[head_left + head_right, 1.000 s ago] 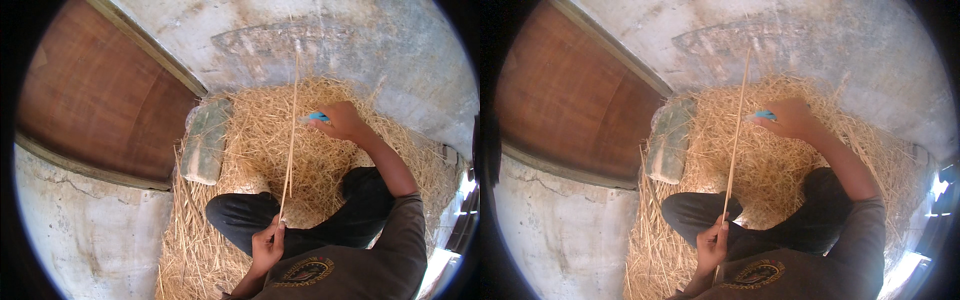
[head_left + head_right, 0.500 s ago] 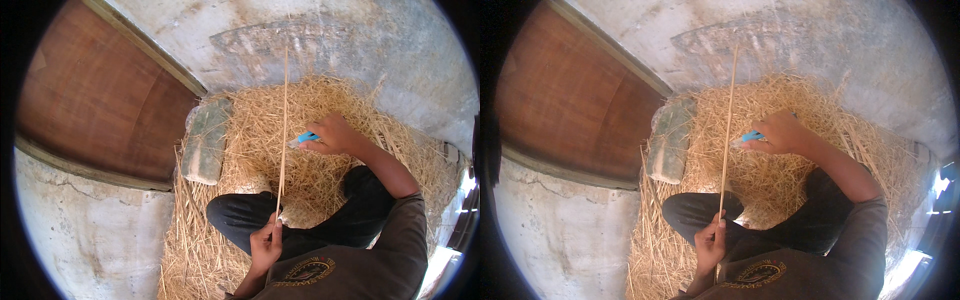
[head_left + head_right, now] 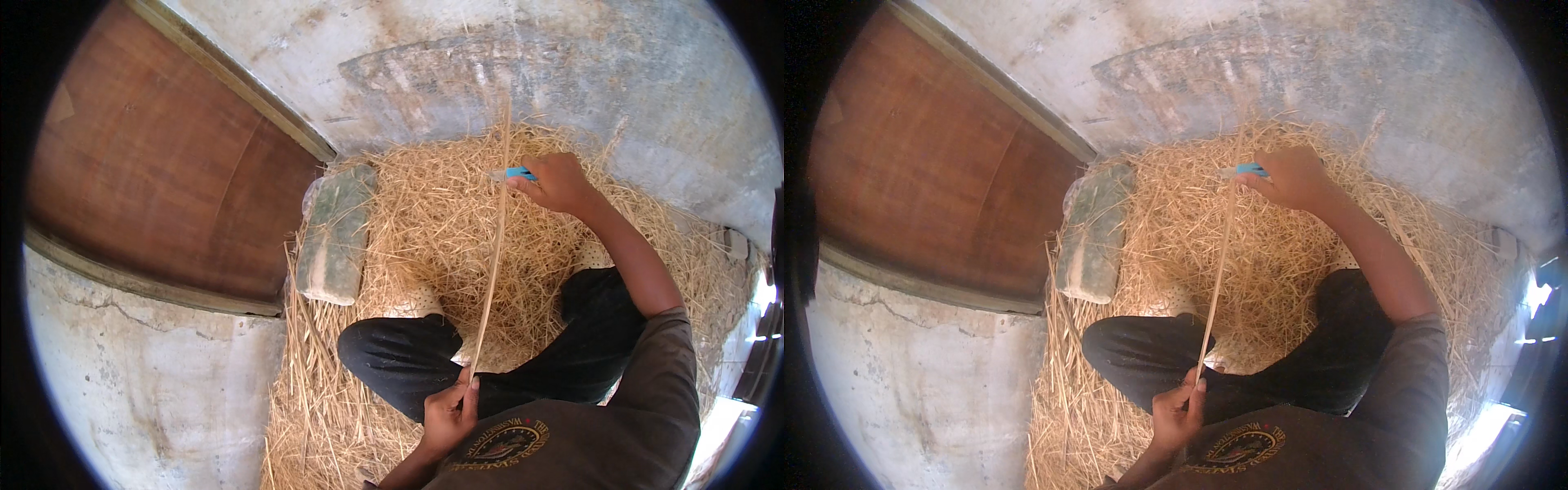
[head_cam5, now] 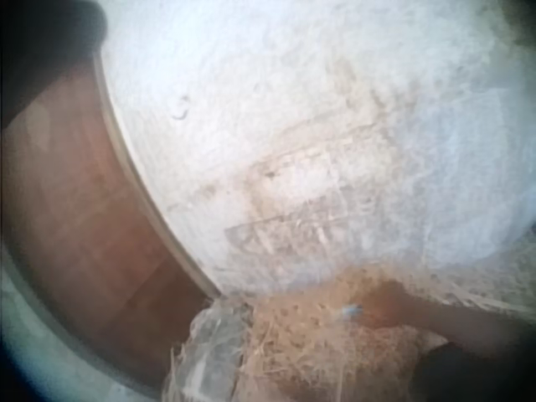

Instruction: The person sits cross-legged on a bed of straw and uses a small knife to shave a long, thin bamboo stick. They hold the stick with their left hand and repeatedly scrape the surface with the knife in their right hand, removing thin strips of material.

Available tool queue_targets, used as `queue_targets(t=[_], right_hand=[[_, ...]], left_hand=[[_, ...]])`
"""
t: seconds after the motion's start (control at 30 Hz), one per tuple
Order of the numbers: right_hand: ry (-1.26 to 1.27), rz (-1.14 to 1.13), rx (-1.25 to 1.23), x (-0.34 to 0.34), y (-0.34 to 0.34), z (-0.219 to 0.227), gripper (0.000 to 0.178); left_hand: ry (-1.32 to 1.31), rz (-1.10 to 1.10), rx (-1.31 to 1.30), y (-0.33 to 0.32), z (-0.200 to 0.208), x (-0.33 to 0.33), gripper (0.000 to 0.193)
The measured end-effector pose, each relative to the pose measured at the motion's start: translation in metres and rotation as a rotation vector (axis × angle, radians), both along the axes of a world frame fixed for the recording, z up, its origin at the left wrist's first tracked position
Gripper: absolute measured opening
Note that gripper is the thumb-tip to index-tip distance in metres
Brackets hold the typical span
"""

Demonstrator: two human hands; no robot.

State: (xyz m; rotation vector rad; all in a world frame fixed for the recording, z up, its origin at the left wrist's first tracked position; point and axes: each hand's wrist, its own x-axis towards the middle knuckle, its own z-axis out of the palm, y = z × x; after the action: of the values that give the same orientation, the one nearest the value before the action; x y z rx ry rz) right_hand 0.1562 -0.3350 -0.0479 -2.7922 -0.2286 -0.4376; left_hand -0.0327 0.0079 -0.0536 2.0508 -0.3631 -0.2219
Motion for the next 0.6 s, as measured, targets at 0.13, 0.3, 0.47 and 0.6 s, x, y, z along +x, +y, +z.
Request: queue_targets(t=[0.13, 0.3, 0.47, 0.6], right_hand=[[0.117, -0.227, -0.051, 0.014, -0.018, -0.009, 0.058], [0.18, -0.495, -0.03, 0.021, -0.095, 0.0, 0.066], [0.274, -0.707, 0.058, 0.014, -0.109, -0.015, 0.07], [0.23, -0.379, 0.059, 0.003, -0.055, -0.018, 0.075]], left_hand=[[0.046, -0.05, 0.059, 0.006, 0.004, -0.016, 0.015], [0.277, -0.06, 0.078, 0.019, 0.014, -0.045, 0.017], [0.249, 0.009, -0.048, 0.022, -0.005, -0.036, 0.025], [0.237, 0.08, -0.231, 0.016, -0.006, -0.006, 0.027]])
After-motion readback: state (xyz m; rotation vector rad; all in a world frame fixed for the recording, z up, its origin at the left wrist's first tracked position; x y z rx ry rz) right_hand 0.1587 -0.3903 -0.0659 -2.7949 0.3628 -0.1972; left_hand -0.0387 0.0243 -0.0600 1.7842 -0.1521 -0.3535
